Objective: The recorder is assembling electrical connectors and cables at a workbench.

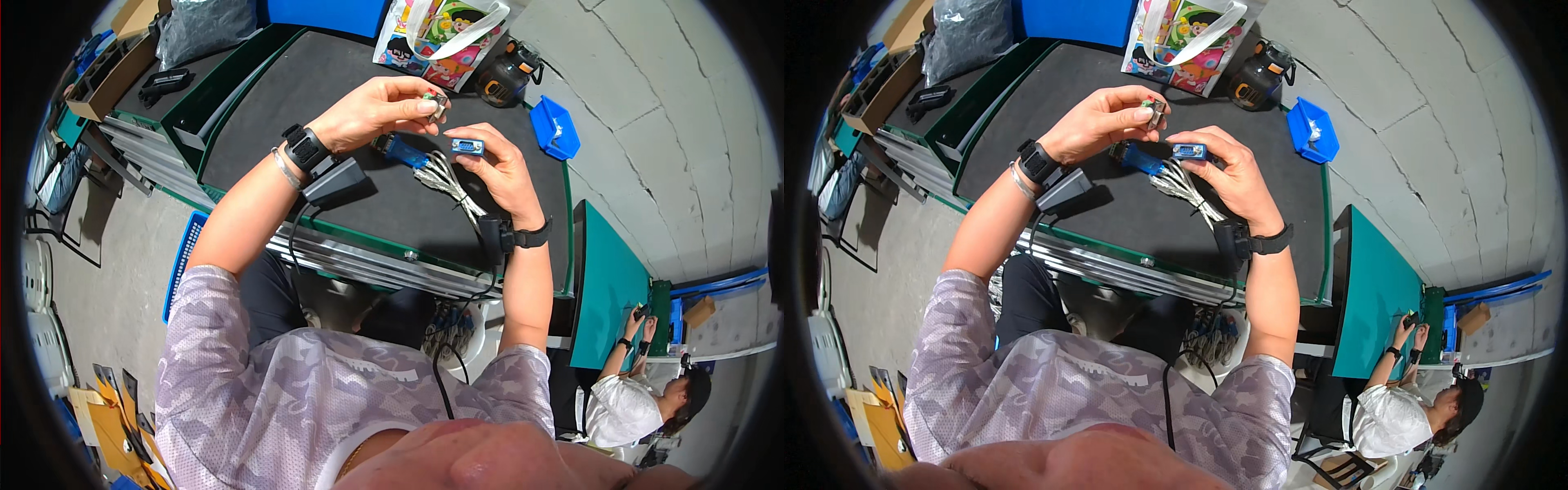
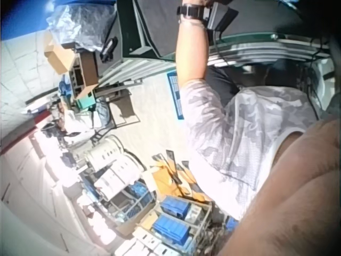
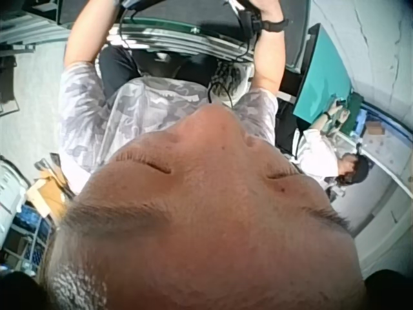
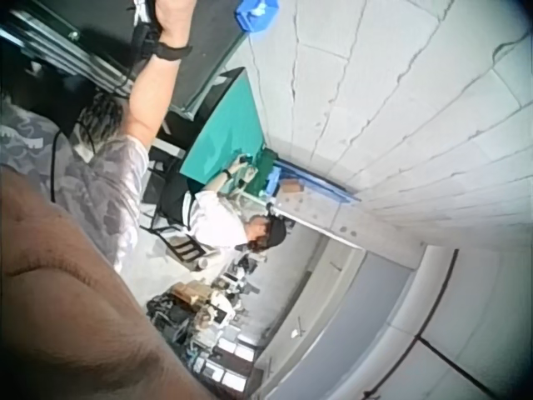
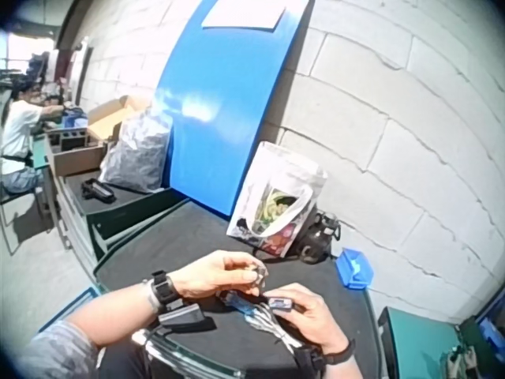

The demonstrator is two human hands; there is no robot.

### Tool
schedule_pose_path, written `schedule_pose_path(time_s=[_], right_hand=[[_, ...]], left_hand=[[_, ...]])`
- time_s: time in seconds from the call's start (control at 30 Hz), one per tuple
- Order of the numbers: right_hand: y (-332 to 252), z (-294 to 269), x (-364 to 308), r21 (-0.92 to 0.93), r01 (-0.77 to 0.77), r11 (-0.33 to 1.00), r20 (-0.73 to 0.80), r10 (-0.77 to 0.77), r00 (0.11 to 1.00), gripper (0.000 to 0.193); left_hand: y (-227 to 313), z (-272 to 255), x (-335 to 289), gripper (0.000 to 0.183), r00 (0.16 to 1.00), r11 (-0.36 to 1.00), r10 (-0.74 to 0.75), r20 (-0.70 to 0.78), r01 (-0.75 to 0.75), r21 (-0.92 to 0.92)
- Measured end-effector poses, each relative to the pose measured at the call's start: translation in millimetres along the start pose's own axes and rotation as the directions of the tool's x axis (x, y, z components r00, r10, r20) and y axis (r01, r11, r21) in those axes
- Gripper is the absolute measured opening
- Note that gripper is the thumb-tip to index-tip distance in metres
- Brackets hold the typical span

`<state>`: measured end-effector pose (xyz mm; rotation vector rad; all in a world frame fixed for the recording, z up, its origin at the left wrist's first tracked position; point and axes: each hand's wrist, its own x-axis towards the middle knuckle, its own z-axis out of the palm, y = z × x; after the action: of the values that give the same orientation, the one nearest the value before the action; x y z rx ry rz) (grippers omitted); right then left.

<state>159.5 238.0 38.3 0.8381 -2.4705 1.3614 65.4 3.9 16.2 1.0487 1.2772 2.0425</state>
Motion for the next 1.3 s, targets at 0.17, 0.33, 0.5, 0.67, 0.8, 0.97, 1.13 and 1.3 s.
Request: schedule_pose_path(time_s=[0.17,0.33,0.5,0.67,0.8,0.97,1.13,1.3], right_hand=[[-0.1,1.4,-2.7,0.097,-0.146,0.985,0.008,0.146,0.989,0.027],[5.1,1.3,-5.7,0.148,-0.208,0.967,0.015,0.208,0.978,0.024],[3.3,3.5,-4.0,0.073,-0.198,0.978,0.018,0.197,0.980,0.025],[4.3,3.1,-4.9,-0.041,-0.177,0.983,0.008,0.177,0.984,0.028],[0.6,3.4,-4.5,-0.074,-0.177,0.981,-0.009,0.176,0.984,0.028],[0.3,4.7,-4.4,-0.083,-0.202,0.976,-0.014,0.201,0.979,0.031],[-1.6,5.3,-2.9,-0.137,-0.216,0.967,-0.021,0.215,0.976,0.031],[4.8,8.3,-3.6,-0.167,-0.212,0.963,-0.042,0.207,0.977,0.031]], left_hand=[[-1.4,2.7,-1.4,0.030,0.997,0.999,-0.026,0.069,0.024,0.038],[-4.7,6.5,0.2,0.031,0.996,0.994,-0.061,0.071,0.055,0.093],[-8.4,3.6,0.8,0.031,0.994,0.993,-0.063,0.084,0.054,0.102],[-12.2,1.2,2.2,0.030,0.995,0.985,-0.028,0.098,0.010,0.173],[-11.1,2.2,2.2,0.029,0.996,0.980,-0.038,0.076,0.022,0.200],[-13.0,0.2,1.8,0.029,0.996,0.972,-0.052,0.068,0.034,0.232],[-17.9,-0.6,3.4,0.029,0.999,0.960,-0.022,0.049,0.008,0.279],[-19.1,0.3,4.6,0.029,1.000,0.926,-0.006,0.003,0.005,0.378]])
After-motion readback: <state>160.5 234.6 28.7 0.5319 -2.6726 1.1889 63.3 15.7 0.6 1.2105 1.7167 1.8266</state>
